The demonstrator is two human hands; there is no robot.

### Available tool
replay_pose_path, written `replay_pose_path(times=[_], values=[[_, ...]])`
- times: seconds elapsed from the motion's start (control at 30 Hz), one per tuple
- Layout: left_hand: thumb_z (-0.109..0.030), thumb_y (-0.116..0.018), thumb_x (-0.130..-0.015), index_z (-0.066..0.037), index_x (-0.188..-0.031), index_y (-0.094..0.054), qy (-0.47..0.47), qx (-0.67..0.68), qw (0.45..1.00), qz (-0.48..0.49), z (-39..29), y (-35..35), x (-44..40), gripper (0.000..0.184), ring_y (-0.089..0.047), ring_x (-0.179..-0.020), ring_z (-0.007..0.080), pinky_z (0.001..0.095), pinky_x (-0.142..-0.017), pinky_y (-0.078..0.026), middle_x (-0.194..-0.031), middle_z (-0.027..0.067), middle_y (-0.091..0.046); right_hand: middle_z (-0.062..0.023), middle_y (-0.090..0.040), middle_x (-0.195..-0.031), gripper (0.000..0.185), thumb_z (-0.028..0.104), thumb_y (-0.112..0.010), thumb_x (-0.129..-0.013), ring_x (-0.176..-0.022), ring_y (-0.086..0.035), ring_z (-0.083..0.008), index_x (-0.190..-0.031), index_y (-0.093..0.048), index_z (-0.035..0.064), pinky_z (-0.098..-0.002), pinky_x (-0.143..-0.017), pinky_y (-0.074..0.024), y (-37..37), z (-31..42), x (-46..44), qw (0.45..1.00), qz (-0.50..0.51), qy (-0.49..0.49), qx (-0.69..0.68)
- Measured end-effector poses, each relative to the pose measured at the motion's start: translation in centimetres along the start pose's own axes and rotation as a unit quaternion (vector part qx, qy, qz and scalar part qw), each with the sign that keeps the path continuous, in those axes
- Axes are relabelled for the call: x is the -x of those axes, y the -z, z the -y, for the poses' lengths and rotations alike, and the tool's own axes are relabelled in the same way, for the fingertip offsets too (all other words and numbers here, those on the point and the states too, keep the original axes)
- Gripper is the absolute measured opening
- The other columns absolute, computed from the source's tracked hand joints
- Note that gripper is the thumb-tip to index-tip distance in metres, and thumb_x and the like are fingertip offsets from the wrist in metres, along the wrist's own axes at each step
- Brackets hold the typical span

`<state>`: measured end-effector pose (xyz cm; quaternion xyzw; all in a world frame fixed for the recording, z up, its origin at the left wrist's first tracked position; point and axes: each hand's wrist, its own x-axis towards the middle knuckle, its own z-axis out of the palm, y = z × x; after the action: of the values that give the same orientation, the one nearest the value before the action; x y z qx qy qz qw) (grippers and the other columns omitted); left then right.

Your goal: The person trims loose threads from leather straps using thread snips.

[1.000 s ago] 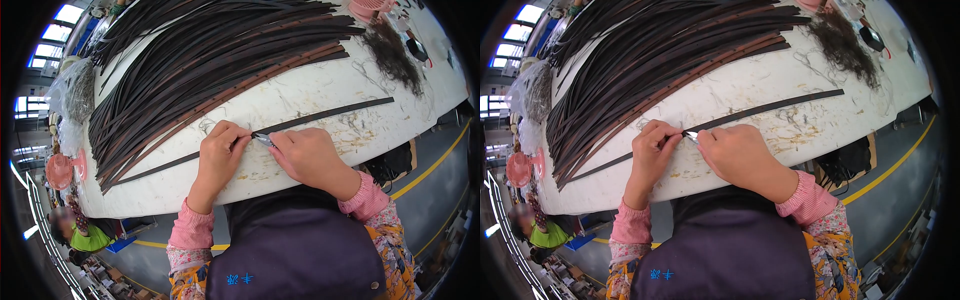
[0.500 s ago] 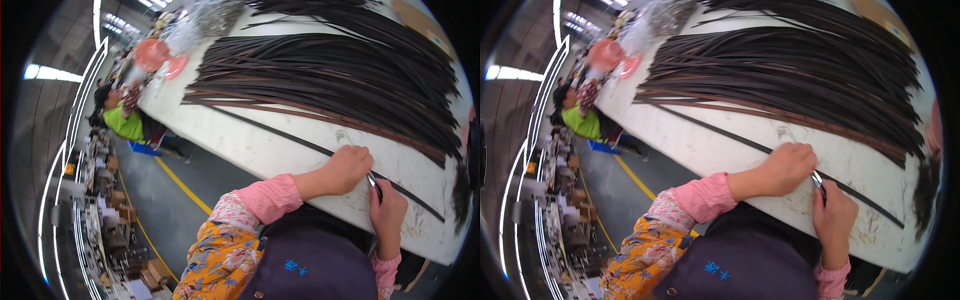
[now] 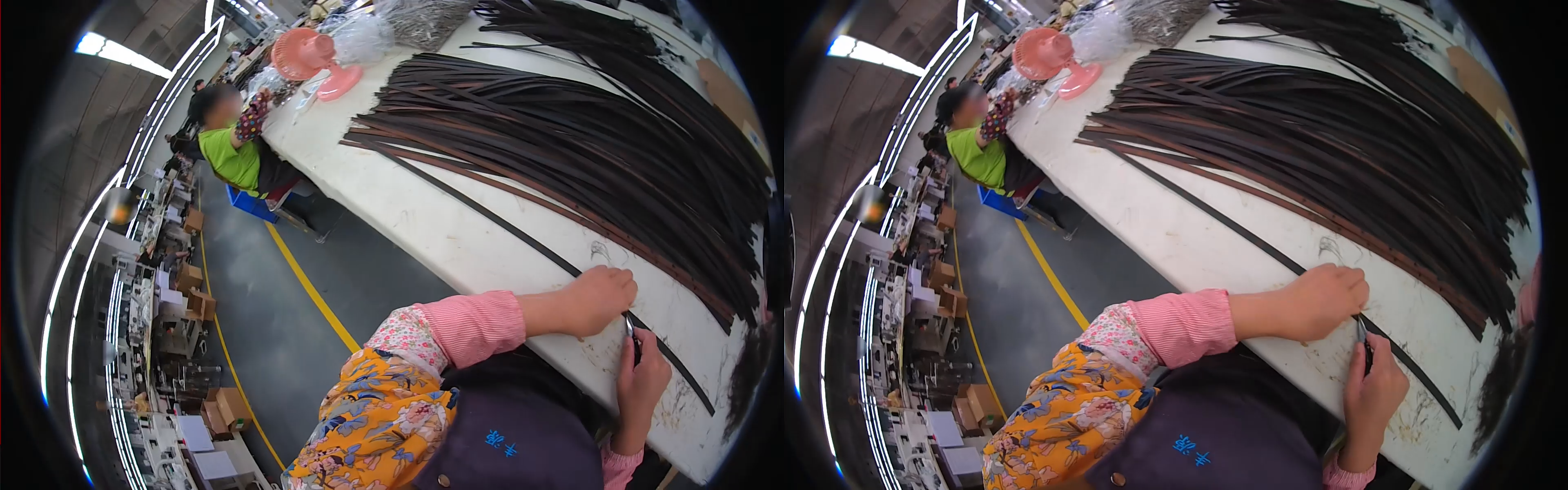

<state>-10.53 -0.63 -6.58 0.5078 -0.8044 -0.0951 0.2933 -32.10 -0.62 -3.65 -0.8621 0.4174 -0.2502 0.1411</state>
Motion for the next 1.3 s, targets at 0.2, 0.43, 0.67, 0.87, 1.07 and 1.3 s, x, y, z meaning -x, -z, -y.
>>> replay_pose_path(times=[0.2,0.43,0.67,0.87,1.07,1.3], values=[[-0.007,-0.060,-0.098,-0.007,-0.103,-0.058,0.056,-0.010,0.998,-0.033,2.4,4.3,1.0,0.005,-0.061,-0.084,0.0428,0.0519,-0.071,-0.048,-0.098,0.0167,-0.061,-0.0134,-0.070,-0.078,0.014,0.015,-0.073,-0.094,-0.066,-0.068,-0.0356,-0.105,-0.066,0.0081,-0.0457,-0.058,-0.0501,0.7,0.4,0.1,1.000,-0.002,-0.014,-0.001],[-0.002,-0.067,-0.093,-0.005,-0.114,-0.062,0.148,-0.092,0.981,-0.079,3.7,6.6,1.6,0.022,-0.062,-0.103,0.0362,0.0437,-0.088,-0.048,-0.105,0.0129,-0.065,-0.0094,-0.069,-0.077,0.019,0.022,-0.071,-0.097,-0.064,-0.068,-0.0289,-0.105,-0.064,0.0074,-0.0405,-0.056,-0.0503,1.0,-0.4,0.6,0.999,0.017,-0.038,-0.020],[0.004,-0.069,-0.091,-0.003,-0.117,-0.067,0.037,-0.127,0.991,-0.021,2.9,6.8,0.4,0.027,-0.064,-0.096,0.0286,0.0382,-0.083,-0.053,-0.109,0.0134,-0.068,-0.0112,-0.072,-0.085,0.035,0.024,-0.074,-0.096,-0.068,-0.068,-0.0303,-0.124,-0.066,0.0035,-0.0397,-0.061,-0.0528,2.7,-1.0,1.3,0.994,-0.044,-0.065,-0.070],[0.005,-0.076,-0.087,-0.003,-0.112,-0.069,0.064,0.054,0.997,0.002,-0.5,3.2,-0.6,0.027,-0.062,-0.079,0.0208,0.0316,-0.072,-0.052,-0.092,0.0088,-0.068,-0.0156,-0.072,-0.095,0.041,0.023,-0.076,-0.095,-0.075,-0.068,-0.0301,-0.128,-0.066,0.0016,-0.0383,-0.064,-0.0526,3.0,-1.6,2.4,0.978,-0.076,-0.121,-0.151],[0.006,-0.078,-0.084,-0.003,-0.120,-0.069,0.097,0.219,0.970,0.039,-2.9,2.3,-1.7,0.039,-0.062,-0.080,0.0121,0.0263,-0.069,-0.051,-0.106,0.0070,-0.067,-0.0108,-0.072,-0.086,0.036,0.021,-0.078,-0.092,-0.070,-0.068,-0.0289,-0.122,-0.070,0.0028,-0.0383,-0.061,-0.0523,3.3,-1.6,3.1,0.993,-0.049,-0.078,-0.076],[0.003,-0.078,-0.086,-0.004,-0.116,-0.074,0.096,0.178,0.978,0.058,-2.7,2.1,-1.8,0.032,-0.062,-0.077,0.0114,0.0252,-0.067,-0.050,-0.106,0.0064,-0.067,-0.0078,-0.069,-0.075,0.031,0.025,-0.078,-0.091,-0.061,-0.067,-0.0278,-0.113,-0.071,0.0039,-0.0395,-0.055,-0.0505,2.6,-1.3,3.3,0.995,-0.074,-0.064,-0.006]])
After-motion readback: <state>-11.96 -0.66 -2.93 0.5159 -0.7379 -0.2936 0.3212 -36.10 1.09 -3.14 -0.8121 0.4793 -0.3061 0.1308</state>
